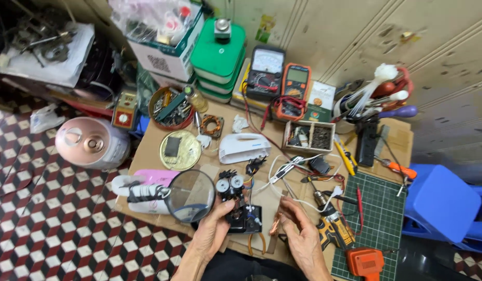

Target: Inspecting and repairing an electronic assembly from an appliance on a workbench.

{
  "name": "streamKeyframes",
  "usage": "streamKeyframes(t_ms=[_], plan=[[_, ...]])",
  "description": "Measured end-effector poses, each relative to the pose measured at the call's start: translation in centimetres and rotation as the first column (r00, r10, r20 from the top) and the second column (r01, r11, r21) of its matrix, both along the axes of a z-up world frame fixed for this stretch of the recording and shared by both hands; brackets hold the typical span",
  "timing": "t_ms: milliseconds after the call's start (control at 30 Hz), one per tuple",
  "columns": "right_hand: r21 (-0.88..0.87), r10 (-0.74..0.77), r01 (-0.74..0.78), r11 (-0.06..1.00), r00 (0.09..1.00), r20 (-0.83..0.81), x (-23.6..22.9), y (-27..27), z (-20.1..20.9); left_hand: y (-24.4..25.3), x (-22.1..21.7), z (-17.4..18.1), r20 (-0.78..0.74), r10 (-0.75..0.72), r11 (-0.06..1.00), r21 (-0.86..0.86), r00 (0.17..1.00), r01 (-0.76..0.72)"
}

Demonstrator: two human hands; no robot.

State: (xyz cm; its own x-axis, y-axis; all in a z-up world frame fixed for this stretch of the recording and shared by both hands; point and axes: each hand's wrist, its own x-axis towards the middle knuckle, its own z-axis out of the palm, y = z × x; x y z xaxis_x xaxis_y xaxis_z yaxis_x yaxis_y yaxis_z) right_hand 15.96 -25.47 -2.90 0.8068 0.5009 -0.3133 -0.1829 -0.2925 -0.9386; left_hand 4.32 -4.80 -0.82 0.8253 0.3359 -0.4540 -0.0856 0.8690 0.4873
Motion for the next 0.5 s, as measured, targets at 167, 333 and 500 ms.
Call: streamKeyframes(t_ms=[167,333,500], plan=[[-0.037,-0.159,0.157,0.987,0.984,-0.08,2.9,-1.8,-2.6,0.0,0.0,-1.4,-0.068,0.004,1.0,-0.028,0.998,-0.006],[0.039,-0.196,0.199,0.979,0.978,-0.069,6.6,1.6,-0.8,-0.2,-0.1,-3.2,-0.076,-0.025,0.997,-0.073,0.997,0.019],[0.101,-0.13,0.133,0.986,0.991,-0.033,8.8,8.9,2.5,-0.3,0.6,-7.3,-0.001,-0.029,1.0,-0.003,1.0,0.029]])
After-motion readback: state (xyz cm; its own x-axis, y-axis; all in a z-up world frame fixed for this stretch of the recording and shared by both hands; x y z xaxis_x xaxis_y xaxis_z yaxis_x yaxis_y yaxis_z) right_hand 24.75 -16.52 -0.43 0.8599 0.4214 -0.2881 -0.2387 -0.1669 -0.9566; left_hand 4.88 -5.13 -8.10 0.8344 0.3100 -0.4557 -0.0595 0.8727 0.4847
